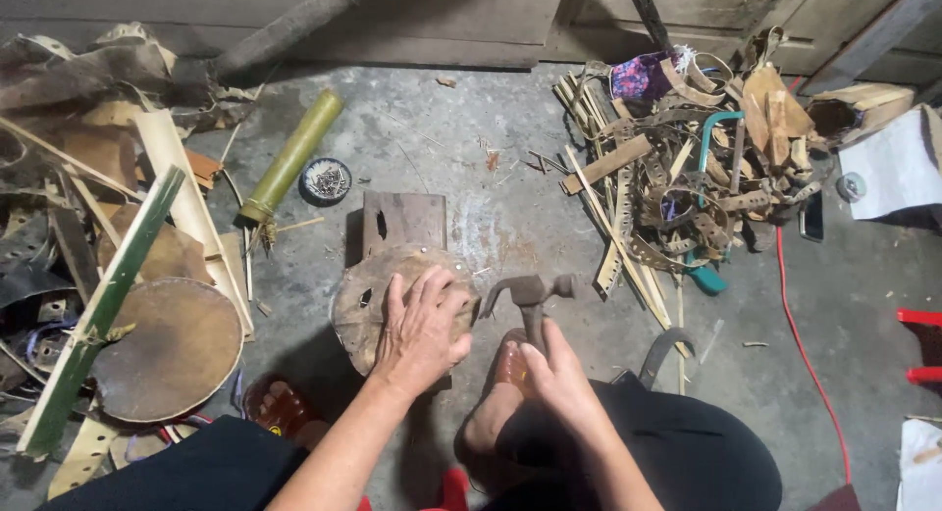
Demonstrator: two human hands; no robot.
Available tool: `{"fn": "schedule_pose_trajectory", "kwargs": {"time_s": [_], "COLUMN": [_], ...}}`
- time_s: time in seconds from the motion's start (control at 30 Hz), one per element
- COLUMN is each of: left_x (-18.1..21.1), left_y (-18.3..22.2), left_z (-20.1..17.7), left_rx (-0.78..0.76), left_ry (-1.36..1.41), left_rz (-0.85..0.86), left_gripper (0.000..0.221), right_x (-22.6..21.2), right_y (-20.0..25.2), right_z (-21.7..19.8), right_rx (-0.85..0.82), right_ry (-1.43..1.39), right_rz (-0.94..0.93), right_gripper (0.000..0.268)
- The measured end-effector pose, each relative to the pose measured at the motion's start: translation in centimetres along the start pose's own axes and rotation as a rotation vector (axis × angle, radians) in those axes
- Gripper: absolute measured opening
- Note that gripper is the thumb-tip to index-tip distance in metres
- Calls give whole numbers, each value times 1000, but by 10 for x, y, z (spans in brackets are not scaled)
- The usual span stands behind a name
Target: Shaping and assembling a wooden object using a hammer and manual tools
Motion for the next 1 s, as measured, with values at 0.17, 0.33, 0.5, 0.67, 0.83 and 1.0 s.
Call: {"fn": "schedule_pose_trajectory", "kwargs": {"time_s": [0.17, 0.33, 0.5, 0.67, 0.83, 1.0], "left_x": [3, 7, 4, 0, -8, -10], "left_y": [-3, -8, -5, -6, -1, 0], "left_z": [-3, -2, 6, 4, 15, 16], "left_rx": [41, 91, 24, -8, -154, -177], "left_ry": [34, -35, -47, 14, 15, 52], "left_rz": [-42, -57, -120, -160, -212, -225], "left_gripper": [31, 34, 40, 43, 43, 43], "right_x": [5, 9, -11, -21, -39, -10], "right_y": [-7, -6, 1, -5, -11, -28], "right_z": [17, 22, 16, 12, 2, 9], "right_rx": [8, 26, 14, -58, -165, -180], "right_ry": [-14, 51, 124, 230, 319, 265], "right_rz": [74, 95, -1, -96, -14, -18], "right_gripper": [24, 33, 52, 67, 65, 64]}}
Point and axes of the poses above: each hand's wrist, its own y-axis away from the middle knuckle, its own z-axis out of the palm, x = y × z, the point moved 4 cm from there along -y, towards the middle knuckle, and after that the axes turned 10 degrees about x, right-handed, at the moved point
